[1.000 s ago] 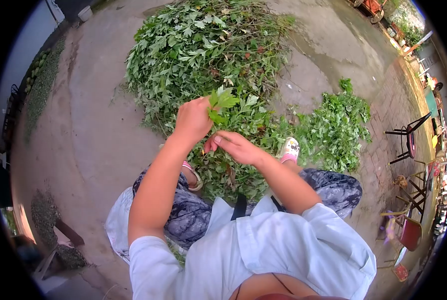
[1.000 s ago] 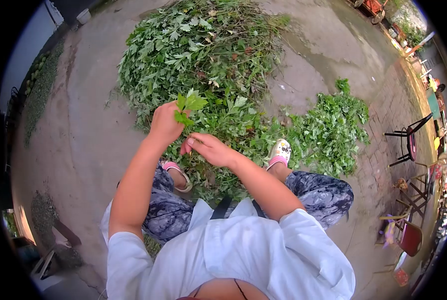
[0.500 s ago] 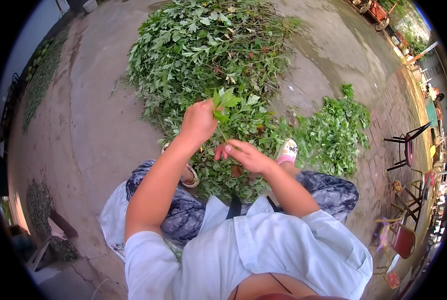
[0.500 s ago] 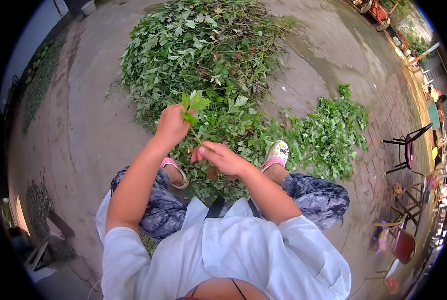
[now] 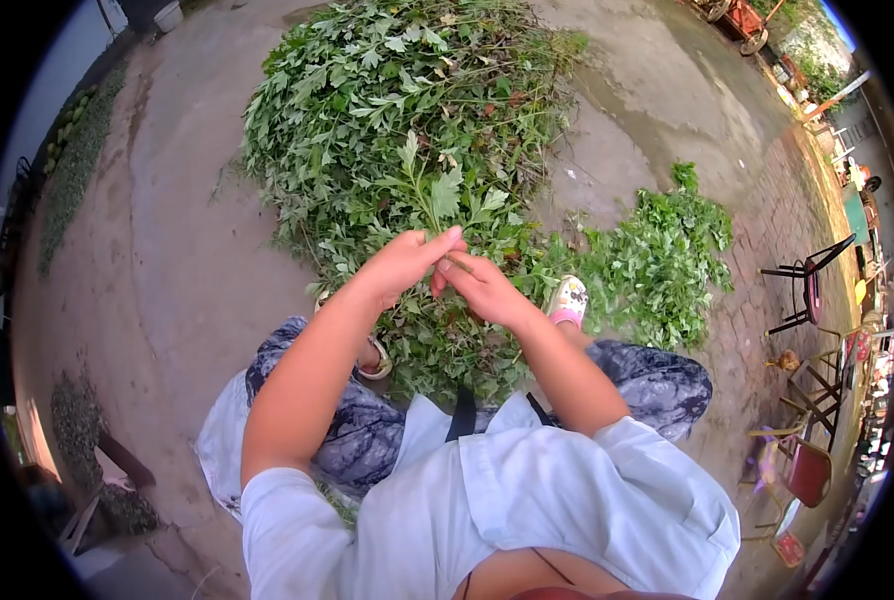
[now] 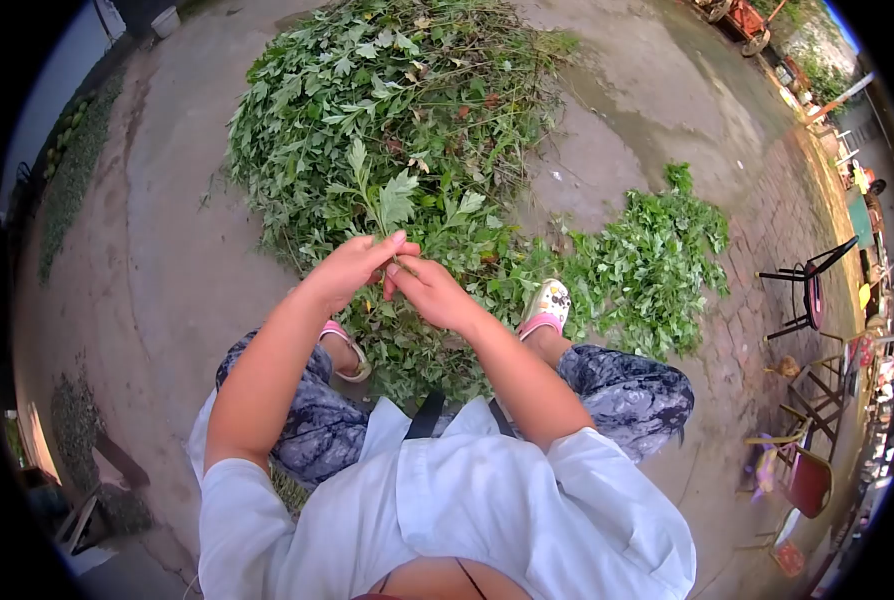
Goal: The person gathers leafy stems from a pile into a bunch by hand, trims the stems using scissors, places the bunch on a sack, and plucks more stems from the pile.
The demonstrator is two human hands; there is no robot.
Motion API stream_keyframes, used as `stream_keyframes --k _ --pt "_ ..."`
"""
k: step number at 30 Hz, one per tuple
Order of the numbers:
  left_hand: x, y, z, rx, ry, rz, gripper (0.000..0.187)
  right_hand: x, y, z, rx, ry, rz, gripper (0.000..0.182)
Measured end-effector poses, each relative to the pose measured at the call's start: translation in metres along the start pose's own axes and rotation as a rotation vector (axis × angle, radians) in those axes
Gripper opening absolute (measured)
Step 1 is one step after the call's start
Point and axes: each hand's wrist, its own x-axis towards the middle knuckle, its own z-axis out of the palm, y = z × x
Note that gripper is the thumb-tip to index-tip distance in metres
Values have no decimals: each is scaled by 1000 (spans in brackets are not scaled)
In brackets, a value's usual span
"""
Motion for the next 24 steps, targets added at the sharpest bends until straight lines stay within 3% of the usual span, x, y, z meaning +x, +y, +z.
stream_keyframes --k 3,6,10,13,15,17,19,24 --pt "1 -3 -3 -161 69 -7 45 7 -2 1 6 -26 -11 31" --pt "4 -8 -1 -406 208 176 37 9 -7 5 143 -53 64 36" --pt "0 -5 -3 -348 256 252 32 7 -7 11 266 -93 86 37" --pt "-4 1 -10 -277 201 248 32 8 -21 9 326 -125 109 37" --pt "-7 8 -17 -294 151 214 32 5 -36 4 258 -53 250 39" --pt "-5 8 -18 -311 98 182 33 7 -25 -7 432 -142 241 41" --pt "-1 3 -16 -271 88 194 32 9 -24 -13 110 -58 145 37" --pt "3 3 -21 -194 88 140 31 11 -13 -17 -135 -24 -57 29"
